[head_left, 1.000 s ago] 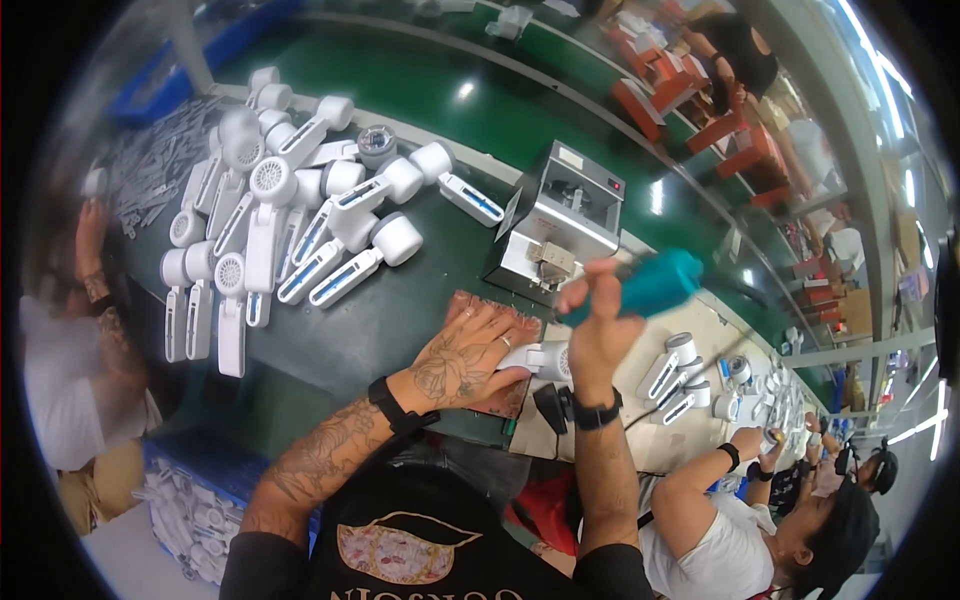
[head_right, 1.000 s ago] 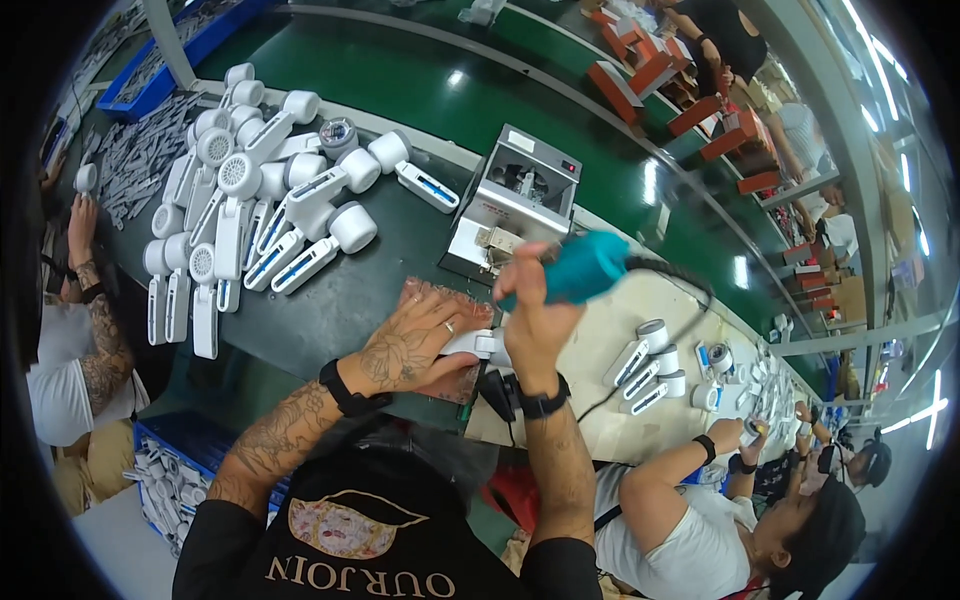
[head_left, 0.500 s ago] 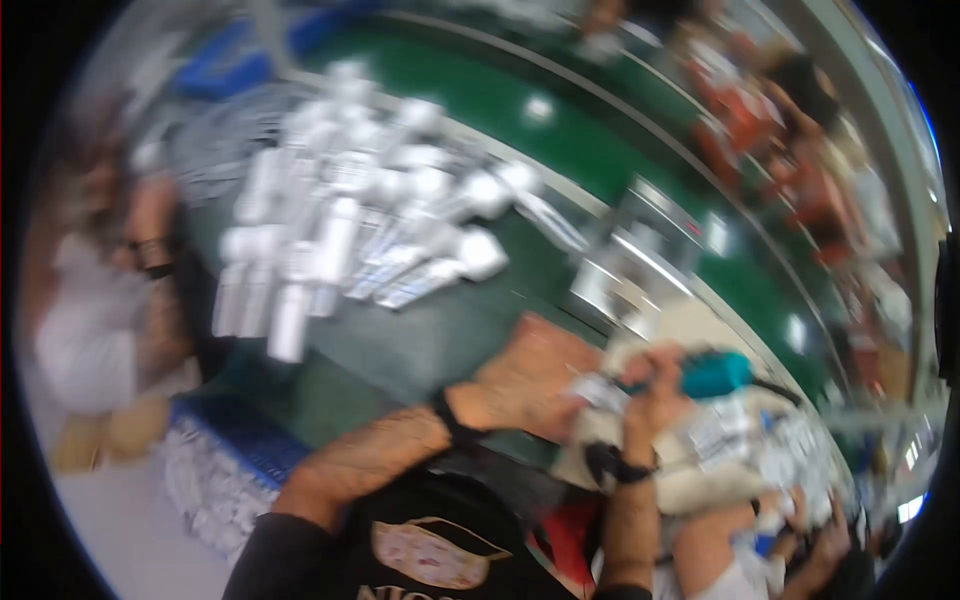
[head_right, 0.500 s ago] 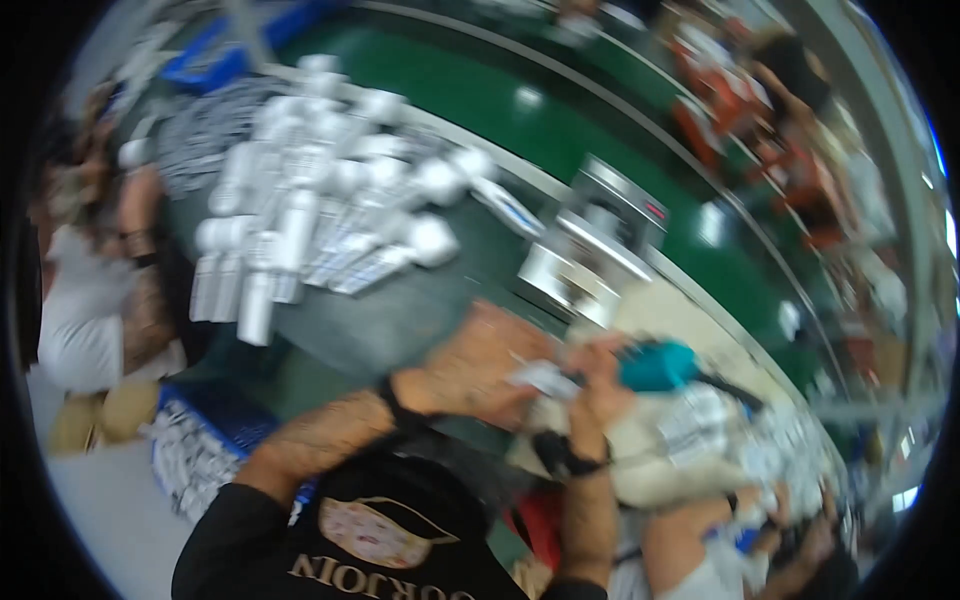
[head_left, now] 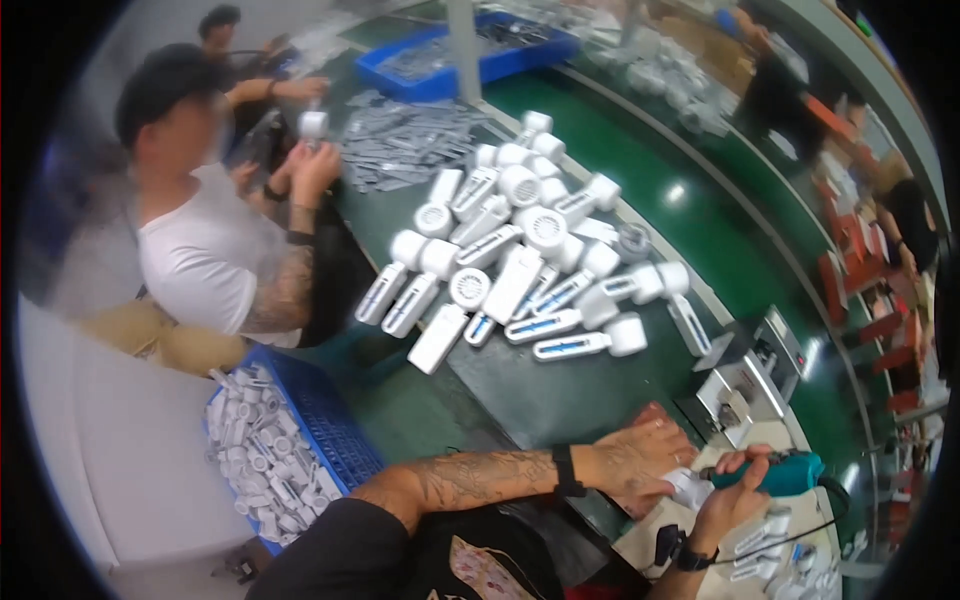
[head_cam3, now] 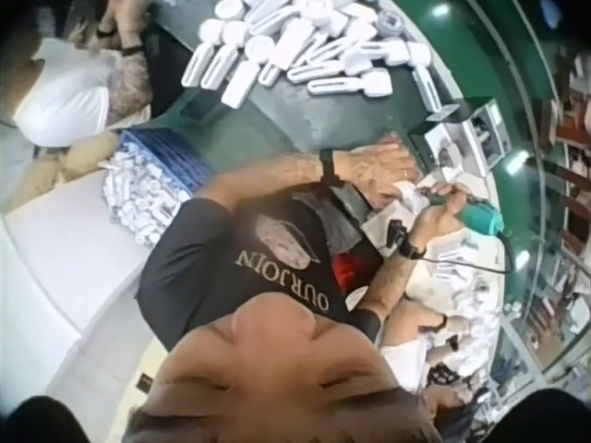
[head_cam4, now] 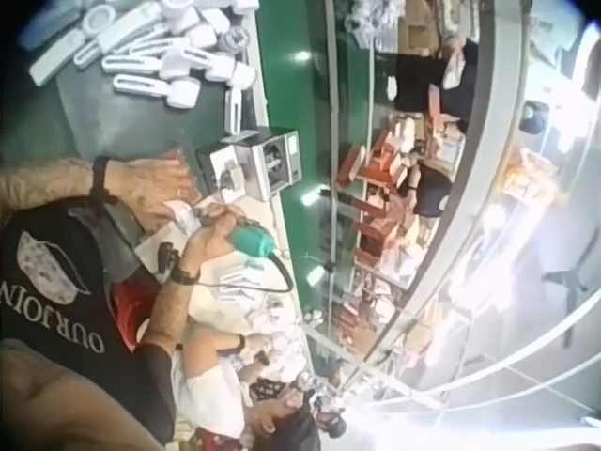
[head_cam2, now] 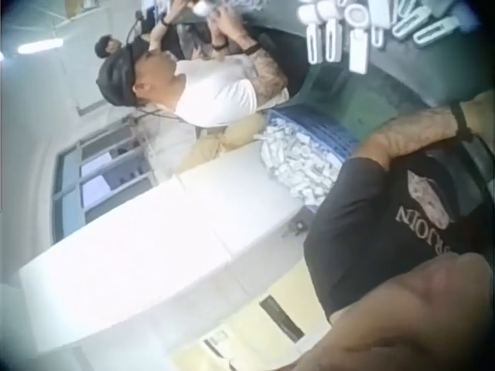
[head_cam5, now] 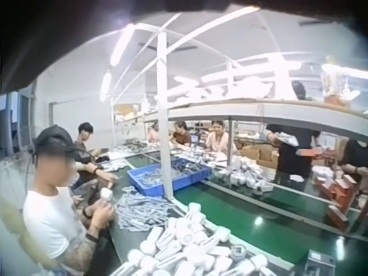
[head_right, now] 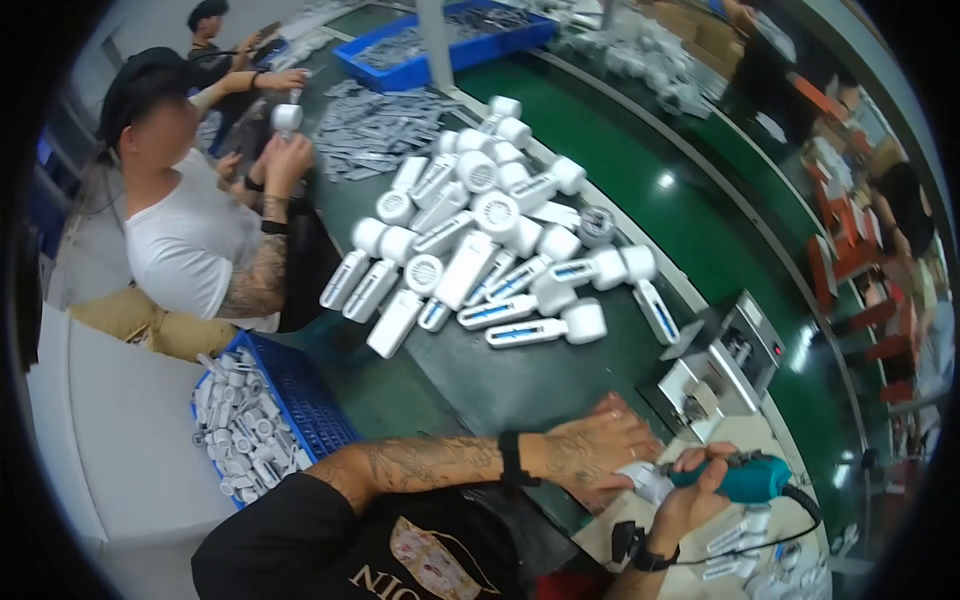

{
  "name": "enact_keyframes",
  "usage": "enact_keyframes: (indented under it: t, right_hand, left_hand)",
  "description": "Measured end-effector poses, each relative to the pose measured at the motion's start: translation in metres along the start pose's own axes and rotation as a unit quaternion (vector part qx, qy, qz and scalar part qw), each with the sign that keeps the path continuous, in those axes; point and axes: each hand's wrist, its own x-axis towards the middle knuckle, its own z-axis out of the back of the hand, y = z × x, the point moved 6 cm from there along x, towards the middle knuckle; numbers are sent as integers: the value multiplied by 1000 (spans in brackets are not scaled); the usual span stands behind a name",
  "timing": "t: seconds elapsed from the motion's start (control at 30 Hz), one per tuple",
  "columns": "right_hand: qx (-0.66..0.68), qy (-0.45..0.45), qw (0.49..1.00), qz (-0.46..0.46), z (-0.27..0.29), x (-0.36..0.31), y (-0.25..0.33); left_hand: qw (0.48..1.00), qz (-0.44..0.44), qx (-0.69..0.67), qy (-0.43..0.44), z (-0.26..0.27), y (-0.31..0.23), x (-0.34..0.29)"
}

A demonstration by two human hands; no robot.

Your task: The person picks up a white fan, places it on a block, and uses a power tool on the casing before setting it aside and repeating the process.

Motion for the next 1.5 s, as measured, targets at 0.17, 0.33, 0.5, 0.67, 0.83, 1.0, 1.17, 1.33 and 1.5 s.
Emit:
enact_keyframes:
  t: [0.17,0.33,0.5,0.67,0.83,1.0,1.17,1.33,1.5]
  right_hand:
    - [-21,-6,998,56,-44,42,18]
    - [-23,40,991,126,-62,62,23]
    - [7,53,994,95,-59,59,7]
    - [-13,88,995,40,-58,41,9]
    - [50,66,996,37,-21,-7,32]
    - [24,69,997,15,-14,-25,27]
    - [27,63,998,10,-9,-30,14]
    - [71,73,995,21,-12,-32,7]
    - [95,63,992,59,-6,-33,2]
  left_hand:
    - [1000,-4,-11,-17,31,3,-1]
    - [999,24,26,40,25,-2,-1]
    - [998,0,28,58,20,-5,0]
    - [997,34,8,73,25,-6,3]
    - [999,23,18,27,26,-4,5]
    - [998,37,-2,59,25,-3,5]
    - [998,37,-7,56,23,-3,5]
    - [998,30,12,59,25,-2,5]
    - [999,2,26,33,26,-7,9]
